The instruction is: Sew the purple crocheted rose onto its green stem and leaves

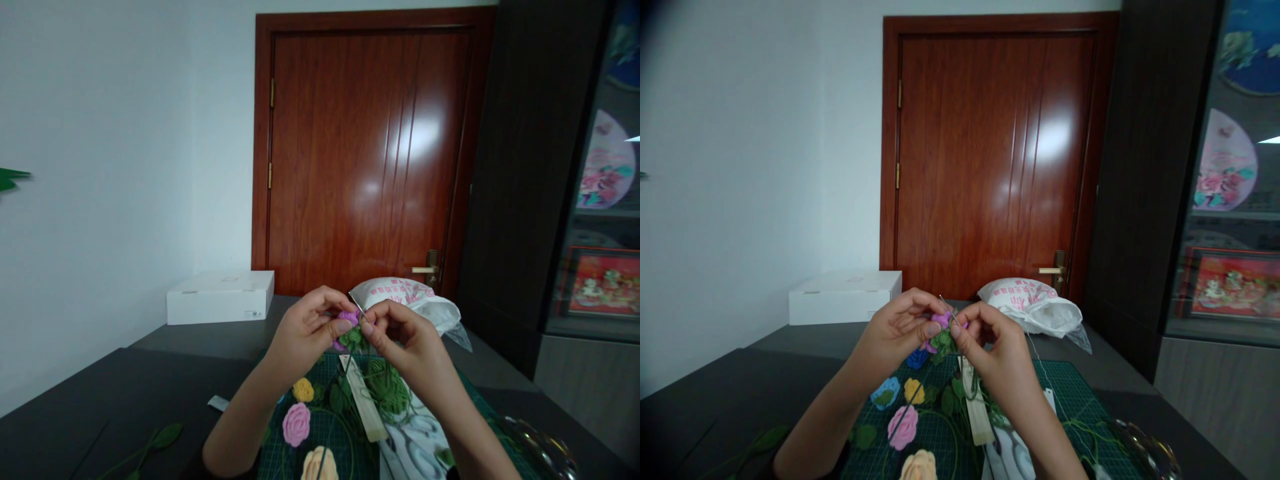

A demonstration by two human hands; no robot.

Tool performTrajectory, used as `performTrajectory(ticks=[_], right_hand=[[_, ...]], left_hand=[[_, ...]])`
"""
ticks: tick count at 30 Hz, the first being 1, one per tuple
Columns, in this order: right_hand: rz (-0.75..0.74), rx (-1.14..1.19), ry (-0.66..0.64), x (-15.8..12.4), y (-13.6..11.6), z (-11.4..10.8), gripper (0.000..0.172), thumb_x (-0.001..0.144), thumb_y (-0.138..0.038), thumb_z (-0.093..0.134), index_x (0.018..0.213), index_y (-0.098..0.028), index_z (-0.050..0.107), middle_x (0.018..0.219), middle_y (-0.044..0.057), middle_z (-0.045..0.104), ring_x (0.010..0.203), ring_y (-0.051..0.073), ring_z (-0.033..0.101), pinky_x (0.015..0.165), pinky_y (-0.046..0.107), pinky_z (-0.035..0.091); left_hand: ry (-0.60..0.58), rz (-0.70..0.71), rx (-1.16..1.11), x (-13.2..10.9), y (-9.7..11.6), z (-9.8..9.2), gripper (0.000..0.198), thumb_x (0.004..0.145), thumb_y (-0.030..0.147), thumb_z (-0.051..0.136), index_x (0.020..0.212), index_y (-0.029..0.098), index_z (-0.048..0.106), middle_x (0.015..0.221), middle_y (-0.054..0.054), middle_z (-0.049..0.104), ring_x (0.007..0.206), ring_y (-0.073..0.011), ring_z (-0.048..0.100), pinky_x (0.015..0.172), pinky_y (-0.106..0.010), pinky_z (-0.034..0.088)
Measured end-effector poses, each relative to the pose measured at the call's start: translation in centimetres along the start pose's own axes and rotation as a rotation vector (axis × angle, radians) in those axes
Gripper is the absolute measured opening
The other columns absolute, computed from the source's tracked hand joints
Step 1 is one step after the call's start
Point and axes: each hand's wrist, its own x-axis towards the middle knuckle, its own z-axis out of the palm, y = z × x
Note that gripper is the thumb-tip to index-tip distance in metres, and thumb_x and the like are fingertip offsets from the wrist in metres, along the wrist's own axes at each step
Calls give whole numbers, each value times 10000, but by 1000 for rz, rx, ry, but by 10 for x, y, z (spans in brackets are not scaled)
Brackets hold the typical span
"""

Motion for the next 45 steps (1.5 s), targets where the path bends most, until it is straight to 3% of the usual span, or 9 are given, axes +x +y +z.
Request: performTrajectory(ticks=[9,19,24,27,30,36,40,45], right_hand=[[-100,-70,-33,2,-2,-7,83,865,-276,668,838,-197,668,676,-27,570,605,138,537,574,266,399],[-198,-213,-34,4,1,-12,47,896,-233,656,855,-214,670,743,-11,595,691,167,575,654,301,425],[-282,-242,-2,6,3,-14,72,882,-214,683,815,-229,662,815,15,660,1004,239,601,875,373,427],[-192,-142,-48,6,6,-13,70,886,-217,671,817,-226,660,792,6,647,848,203,627,749,326,465],[-141,-90,-76,6,8,-11,73,885,-251,672,818,-219,671,746,-3,610,701,171,596,626,290,453],[-214,-61,-37,6,7,-10,48,880,-249,682,838,-227,691,784,8,630,757,183,609,677,309,470],[-225,-43,-11,6,6,-9,46,872,-246,693,829,-232,700,808,20,659,794,197,629,709,322,484],[-194,-53,21,4,4,-4,71,881,-248,682,819,-224,708,800,33,666,776,201,631,682,316,479]], left_hand=[[-27,13,86,-1,3,2,116,859,121,625,878,178,724,906,-45,698,819,-144,651,644,-218,516],[-81,-54,102,-3,4,2,96,803,89,632,843,147,698,963,-63,649,710,-127,617,558,-218,520],[-40,-32,134,-2,2,3,71,821,109,606,837,147,663,935,-65,656,755,-147,618,563,-220,524],[-20,-53,111,-1,1,2,62,829,125,608,866,156,648,890,-52,662,799,-167,637,634,-261,547],[9,-25,145,0,2,1,66,841,128,609,883,161,647,892,-51,679,891,-193,659,800,-339,556],[-116,7,141,-1,9,-3,194,870,94,556,991,166,689,1080,-99,700,1066,-222,653,975,-413,509],[-152,-15,159,-3,12,-6,221,848,92,595,1013,175,715,1130,-107,680,1087,-230,649,935,-397,541],[-124,7,216,-3,11,-4,184,847,114,616,988,174,717,1052,-96,689,1004,-215,663,858,-367,576]])
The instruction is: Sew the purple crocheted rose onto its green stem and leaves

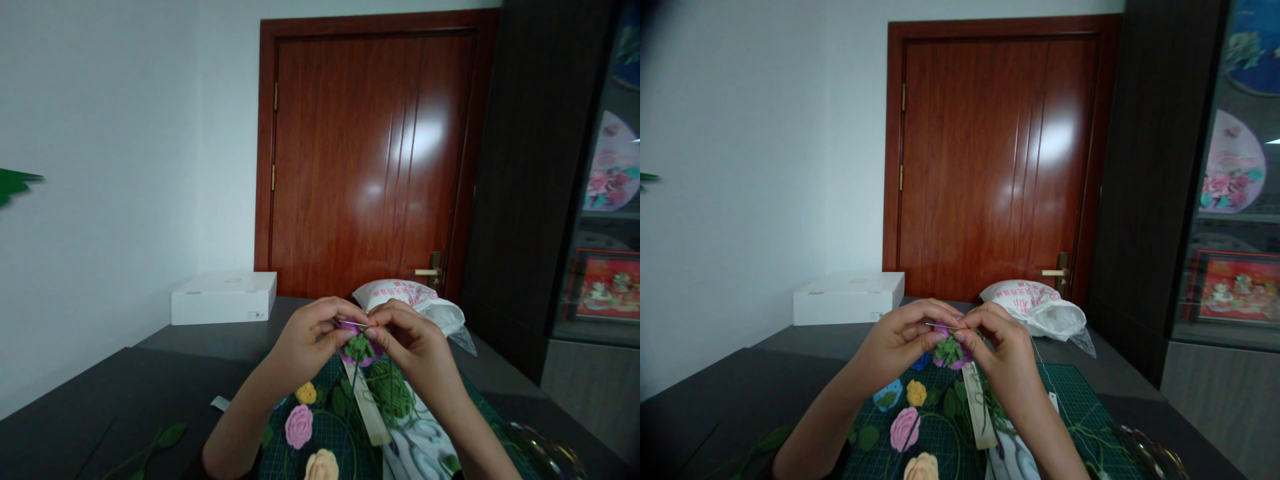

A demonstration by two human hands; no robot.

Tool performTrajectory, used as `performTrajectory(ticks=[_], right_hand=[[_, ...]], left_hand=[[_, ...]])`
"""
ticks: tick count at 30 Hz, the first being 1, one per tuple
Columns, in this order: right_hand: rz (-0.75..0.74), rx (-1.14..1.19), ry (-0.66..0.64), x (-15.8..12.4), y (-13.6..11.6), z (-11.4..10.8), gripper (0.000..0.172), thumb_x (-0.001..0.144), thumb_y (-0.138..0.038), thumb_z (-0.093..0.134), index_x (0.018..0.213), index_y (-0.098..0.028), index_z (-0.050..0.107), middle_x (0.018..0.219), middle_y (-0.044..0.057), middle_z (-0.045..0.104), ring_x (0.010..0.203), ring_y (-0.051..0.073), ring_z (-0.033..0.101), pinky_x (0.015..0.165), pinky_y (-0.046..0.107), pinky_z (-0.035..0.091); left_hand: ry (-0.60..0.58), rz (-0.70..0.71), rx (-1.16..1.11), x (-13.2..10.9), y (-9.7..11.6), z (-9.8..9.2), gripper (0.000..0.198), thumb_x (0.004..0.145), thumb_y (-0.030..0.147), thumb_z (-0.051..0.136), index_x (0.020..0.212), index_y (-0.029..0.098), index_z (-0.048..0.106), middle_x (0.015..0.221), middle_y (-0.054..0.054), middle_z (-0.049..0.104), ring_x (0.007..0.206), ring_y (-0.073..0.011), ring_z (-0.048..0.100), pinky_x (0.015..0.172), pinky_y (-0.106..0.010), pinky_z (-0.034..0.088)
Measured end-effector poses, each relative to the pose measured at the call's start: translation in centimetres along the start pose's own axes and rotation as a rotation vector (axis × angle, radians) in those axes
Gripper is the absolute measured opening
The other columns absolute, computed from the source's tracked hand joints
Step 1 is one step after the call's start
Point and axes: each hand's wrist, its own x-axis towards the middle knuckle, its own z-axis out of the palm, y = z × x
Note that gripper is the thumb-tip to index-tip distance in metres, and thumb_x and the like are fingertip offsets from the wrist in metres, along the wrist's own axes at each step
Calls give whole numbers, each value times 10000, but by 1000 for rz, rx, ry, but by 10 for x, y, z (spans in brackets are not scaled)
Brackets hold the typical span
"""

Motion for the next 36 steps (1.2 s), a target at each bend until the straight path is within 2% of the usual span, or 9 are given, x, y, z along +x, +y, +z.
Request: performTrajectory(ticks=[7,12,16,19,22,25,28,32,36], right_hand=[[-6,-60,20,-1,-7,7,119,916,-274,634,828,-224,695,814,38,665,782,202,616,695,324,467],[87,18,69,-3,-5,10,148,914,-319,630,826,-219,694,810,40,668,771,204,606,676,319,459],[137,84,107,-3,-2,13,134,885,-326,668,817,-214,695,778,31,650,733,193,588,655,310,457],[77,124,159,-3,-2,16,136,857,-334,702,784,-220,694,880,51,658,896,222,623,785,337,490],[117,209,141,-2,-2,19,151,864,-362,692,796,-228,676,1023,75,682,1019,237,635,859,359,511],[135,244,115,-3,-1,21,145,872,-359,683,812,-228,663,986,69,699,946,223,661,811,348,537],[62,147,177,-4,0,23,117,876,-308,680,796,-222,676,939,64,686,935,221,650,824,355,519],[46,84,251,-6,1,27,104,879,-269,667,787,-220,665,926,67,676,906,225,641,778,351,505],[52,69,325,-7,-2,30,101,875,-229,658,775,-218,650,885,51,666,864,210,628,761,335,485]], left_hand=[[90,-13,49,1,5,2,54,829,153,665,880,150,682,973,-88,687,923,-201,666,787,-328,587],[88,78,125,3,5,1,39,868,179,635,882,162,668,998,-81,641,941,-193,647,759,-295,577],[138,148,207,3,2,1,56,876,138,598,869,169,644,1017,-78,601,976,-197,623,772,-296,570],[156,149,256,3,2,1,47,882,143,600,873,170,638,1021,-81,601,988,-199,620,776,-298,575],[146,153,298,3,4,0,45,887,154,605,889,163,649,1046,-85,593,988,-187,623,763,-277,580],[148,150,312,4,5,-1,41,863,143,624,877,155,661,1064,-88,588,945,-170,631,740,-262,584],[146,144,325,4,4,0,54,845,133,628,867,155,672,1074,-93,600,922,-167,636,761,-284,587],[185,142,290,4,3,0,80,804,99,633,738,146,639,1036,-98,613,958,-188,651,786,-305,588],[120,75,223,3,3,-1,82,774,78,633,712,131,640,1075,-125,607,1014,-216,661,803,-320,595]])
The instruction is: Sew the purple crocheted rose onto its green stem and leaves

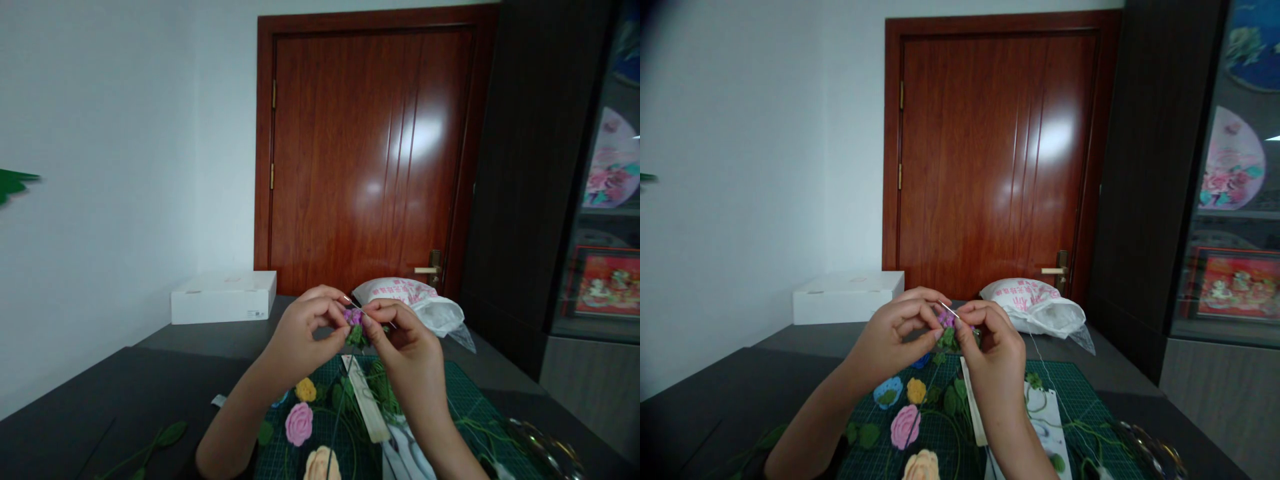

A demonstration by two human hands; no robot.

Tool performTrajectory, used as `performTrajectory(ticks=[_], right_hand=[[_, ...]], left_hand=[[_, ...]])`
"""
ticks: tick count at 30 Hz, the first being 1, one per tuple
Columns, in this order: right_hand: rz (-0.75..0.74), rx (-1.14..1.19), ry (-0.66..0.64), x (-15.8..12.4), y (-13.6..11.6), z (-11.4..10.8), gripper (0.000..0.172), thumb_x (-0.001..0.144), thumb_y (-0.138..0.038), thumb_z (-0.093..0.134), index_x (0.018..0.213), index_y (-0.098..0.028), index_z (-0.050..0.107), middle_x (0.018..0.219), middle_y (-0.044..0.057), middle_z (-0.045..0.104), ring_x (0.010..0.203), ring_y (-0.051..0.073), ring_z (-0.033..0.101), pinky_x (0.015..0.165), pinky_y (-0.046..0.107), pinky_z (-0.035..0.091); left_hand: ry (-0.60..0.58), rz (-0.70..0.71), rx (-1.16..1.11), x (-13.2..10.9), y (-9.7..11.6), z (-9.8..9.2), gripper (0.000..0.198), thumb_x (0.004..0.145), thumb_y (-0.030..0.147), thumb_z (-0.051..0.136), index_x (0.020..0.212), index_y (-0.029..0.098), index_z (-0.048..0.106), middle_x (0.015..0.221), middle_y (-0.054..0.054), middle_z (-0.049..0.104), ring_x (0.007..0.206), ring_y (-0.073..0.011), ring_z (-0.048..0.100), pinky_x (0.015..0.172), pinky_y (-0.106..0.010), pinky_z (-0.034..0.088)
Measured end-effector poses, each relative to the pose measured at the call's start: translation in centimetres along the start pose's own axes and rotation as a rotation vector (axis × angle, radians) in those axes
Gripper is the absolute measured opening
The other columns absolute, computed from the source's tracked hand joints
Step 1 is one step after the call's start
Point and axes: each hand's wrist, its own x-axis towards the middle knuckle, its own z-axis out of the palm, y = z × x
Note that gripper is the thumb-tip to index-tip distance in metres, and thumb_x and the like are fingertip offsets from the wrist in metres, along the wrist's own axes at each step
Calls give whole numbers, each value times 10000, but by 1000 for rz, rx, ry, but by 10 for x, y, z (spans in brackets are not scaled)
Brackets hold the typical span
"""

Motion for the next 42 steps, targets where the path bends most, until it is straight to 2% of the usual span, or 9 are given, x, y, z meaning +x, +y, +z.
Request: performTrajectory(ticks=[7,12,17,20,22,24,32,37,42], right_hand=[[36,23,102,-1,-1,-1,92,864,-218,666,773,-209,655,882,51,679,888,216,631,819,362,484],[73,36,216,-3,-1,0,77,847,-260,692,798,-201,692,900,67,697,911,228,643,835,381,504],[46,50,308,-5,-7,5,80,827,-255,714,775,-196,698,882,56,697,879,207,649,792,353,527],[-6,54,361,-8,-10,8,74,821,-246,722,776,-195,693,893,50,692,888,200,646,780,342,529],[-14,66,376,-9,-11,9,68,821,-242,724,786,-195,691,909,48,692,895,198,645,778,341,529],[-14,79,379,-10,-11,10,65,827,-241,722,791,-198,688,915,44,690,885,193,647,778,342,530],[-243,-136,158,1,-19,-14,70,882,-159,672,839,-214,670,941,31,659,940,194,622,834,359,483],[-390,-416,-74,11,-30,-39,150,891,-90,649,920,-220,718,742,-18,538,689,138,544,634,287,429],[-442,-535,-106,12,-34,-41,154,896,-56,625,929,-174,717,729,-9,496,671,134,502,585,273,394]], left_hand=[[-79,38,90,-3,2,1,119,812,49,586,812,143,660,1160,-136,598,1090,-226,630,833,-334,580],[-82,106,192,-4,4,3,81,886,146,614,938,176,669,1221,-126,621,1204,-261,565,1026,-459,465],[55,45,34,-4,-5,17,55,859,206,690,843,174,647,1181,-104,623,1157,-259,587,1040,-481,459],[62,-80,-193,-5,-10,28,87,856,226,684,833,169,622,1189,-104,584,1102,-262,604,844,-419,592],[30,-178,-395,-6,-10,34,122,861,257,677,866,180,582,1044,-67,583,903,-214,633,626,-345,626],[53,-214,-501,-7,-9,37,133,859,247,683,866,181,568,899,-19,549,791,-166,608,589,-301,615],[160,-70,-435,-3,2,21,81,838,137,697,814,145,620,997,-54,605,938,-164,618,802,-271,562],[175,12,-354,-2,5,6,66,837,109,684,820,151,636,1024,-63,632,983,-171,634,847,-280,552],[183,33,-283,-3,7,2,60,844,121,679,815,157,642,1043,-69,633,988,-166,641,848,-272,552]])
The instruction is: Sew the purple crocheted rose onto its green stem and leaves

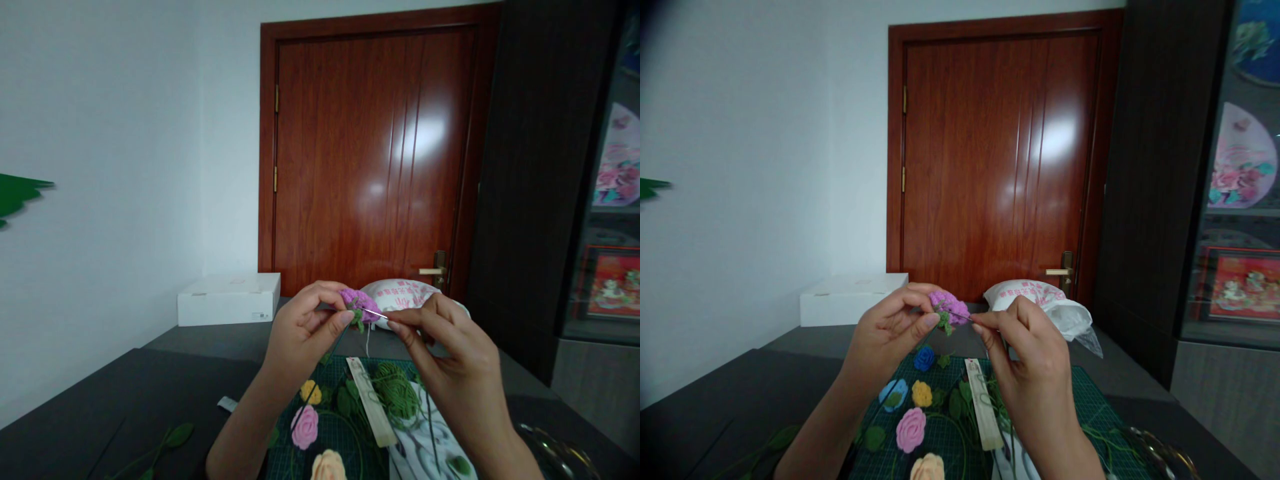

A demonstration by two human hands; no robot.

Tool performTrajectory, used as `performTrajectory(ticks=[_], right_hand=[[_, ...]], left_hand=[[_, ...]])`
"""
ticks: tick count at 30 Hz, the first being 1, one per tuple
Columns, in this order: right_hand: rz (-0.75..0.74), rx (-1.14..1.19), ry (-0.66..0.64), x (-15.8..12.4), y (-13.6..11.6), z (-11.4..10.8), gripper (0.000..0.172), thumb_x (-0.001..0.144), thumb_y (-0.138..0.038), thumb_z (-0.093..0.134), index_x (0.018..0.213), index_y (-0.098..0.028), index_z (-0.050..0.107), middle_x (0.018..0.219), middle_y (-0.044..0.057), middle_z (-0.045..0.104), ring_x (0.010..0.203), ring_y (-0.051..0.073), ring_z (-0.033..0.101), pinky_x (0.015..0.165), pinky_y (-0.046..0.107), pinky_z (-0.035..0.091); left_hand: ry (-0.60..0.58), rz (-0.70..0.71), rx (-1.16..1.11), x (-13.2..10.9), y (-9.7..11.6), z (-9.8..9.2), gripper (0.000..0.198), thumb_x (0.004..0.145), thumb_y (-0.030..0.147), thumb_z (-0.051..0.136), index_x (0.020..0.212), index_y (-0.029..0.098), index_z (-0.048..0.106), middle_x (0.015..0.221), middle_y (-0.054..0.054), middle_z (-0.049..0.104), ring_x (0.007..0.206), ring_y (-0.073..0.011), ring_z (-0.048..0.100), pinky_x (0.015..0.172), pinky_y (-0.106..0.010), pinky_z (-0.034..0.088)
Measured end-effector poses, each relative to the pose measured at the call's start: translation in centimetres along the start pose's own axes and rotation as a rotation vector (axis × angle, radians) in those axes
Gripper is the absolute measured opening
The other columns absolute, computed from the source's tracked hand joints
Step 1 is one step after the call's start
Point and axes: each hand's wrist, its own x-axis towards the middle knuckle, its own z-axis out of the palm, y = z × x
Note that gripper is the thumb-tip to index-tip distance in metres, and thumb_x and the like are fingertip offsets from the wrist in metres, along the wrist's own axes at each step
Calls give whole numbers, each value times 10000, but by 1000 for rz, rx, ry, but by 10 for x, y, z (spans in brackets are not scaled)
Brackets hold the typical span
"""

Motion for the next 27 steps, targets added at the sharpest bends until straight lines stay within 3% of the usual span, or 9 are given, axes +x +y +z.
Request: performTrajectory(ticks=[8,18,27], right_hand=[[-72,-147,-17,1,-1,-6,144,905,-99,622,941,-185,732,700,-14,421,613,141,446,530,277,337],[-86,-89,-19,2,8,-8,183,909,-88,605,950,-196,747,730,-2,447,654,145,462,553,280,363],[-66,-73,-50,3,6,-13,182,902,-86,614,974,-207,730,751,-2,441,680,150,472,558,291,378]], left_hand=[[-31,-18,42,1,1,-4,51,853,138,676,819,153,641,1062,-89,629,1001,-190,644,857,-307,551],[-195,-50,117,2,8,-10,39,864,173,669,849,153,639,1060,-98,638,976,-201,647,787,-307,555],[-210,-90,88,3,9,-11,69,879,187,657,839,153,611,1037,-93,648,946,-189,640,772,-289,530]])
